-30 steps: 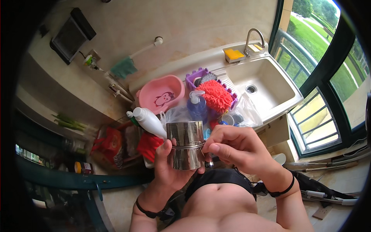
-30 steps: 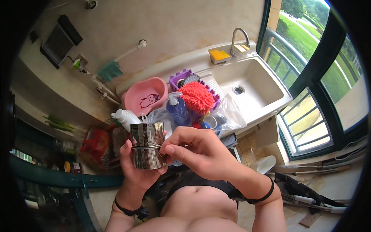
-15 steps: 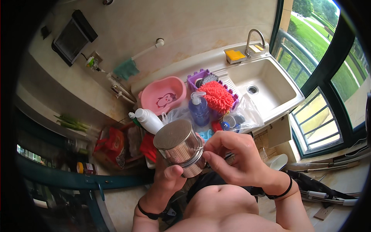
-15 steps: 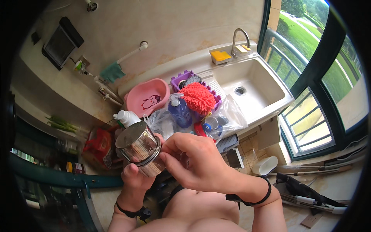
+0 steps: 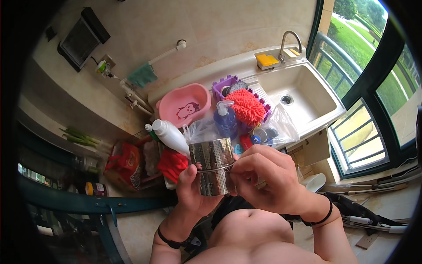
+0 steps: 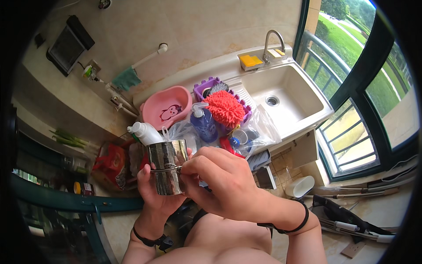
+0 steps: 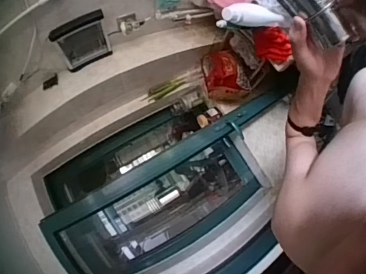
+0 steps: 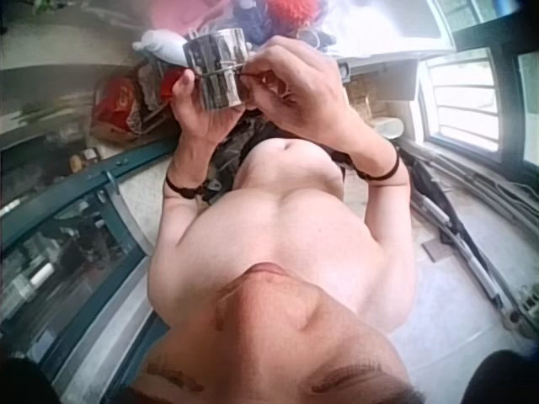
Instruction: Wiping and assembling a stainless steel container or filter near a sink.
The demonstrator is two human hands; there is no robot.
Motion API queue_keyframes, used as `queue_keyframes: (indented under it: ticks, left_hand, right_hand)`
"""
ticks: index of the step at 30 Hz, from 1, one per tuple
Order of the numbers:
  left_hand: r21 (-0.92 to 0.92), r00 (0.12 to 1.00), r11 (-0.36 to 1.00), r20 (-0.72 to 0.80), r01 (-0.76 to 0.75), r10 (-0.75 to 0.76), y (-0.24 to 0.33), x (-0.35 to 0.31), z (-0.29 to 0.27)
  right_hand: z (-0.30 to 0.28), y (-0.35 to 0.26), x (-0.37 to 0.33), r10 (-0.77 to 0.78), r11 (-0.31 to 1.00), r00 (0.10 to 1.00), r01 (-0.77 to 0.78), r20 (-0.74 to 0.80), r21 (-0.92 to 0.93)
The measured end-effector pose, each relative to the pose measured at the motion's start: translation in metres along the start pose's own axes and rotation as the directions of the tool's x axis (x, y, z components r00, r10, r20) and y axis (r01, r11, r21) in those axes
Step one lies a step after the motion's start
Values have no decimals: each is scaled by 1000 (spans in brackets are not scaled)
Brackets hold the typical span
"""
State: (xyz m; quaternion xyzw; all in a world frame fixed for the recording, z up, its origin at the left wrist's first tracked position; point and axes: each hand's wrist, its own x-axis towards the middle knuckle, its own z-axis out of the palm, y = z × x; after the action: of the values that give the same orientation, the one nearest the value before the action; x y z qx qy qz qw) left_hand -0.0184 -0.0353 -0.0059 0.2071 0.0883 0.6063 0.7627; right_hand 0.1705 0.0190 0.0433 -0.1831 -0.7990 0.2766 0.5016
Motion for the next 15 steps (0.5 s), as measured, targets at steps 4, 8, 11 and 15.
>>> queue_keyframes:
  ticks: [4, 8, 11, 15]
  left_hand:
    - [-93, 999, 995, -43, 22, -26, 1, 0, -1]
    - [-87, 997, 995, -46, 55, -59, 1, -4, -4]
    - [-70, 995, 996, -83, 49, -54, 0, -4, 0]
    - [-95, 995, 993, -64, 76, -82, 1, -3, 5]
  right_hand:
    - [0, 4, -2, -34, 998, 999, 33, -13, -57]
    - [-3, 4, -1, 123, 987, 990, -129, 64, 100]
    - [-10, 0, 2, 273, 900, 947, -313, 168, 303]
    - [-7, 2, 1, 189, 943, 975, -212, 113, 255]
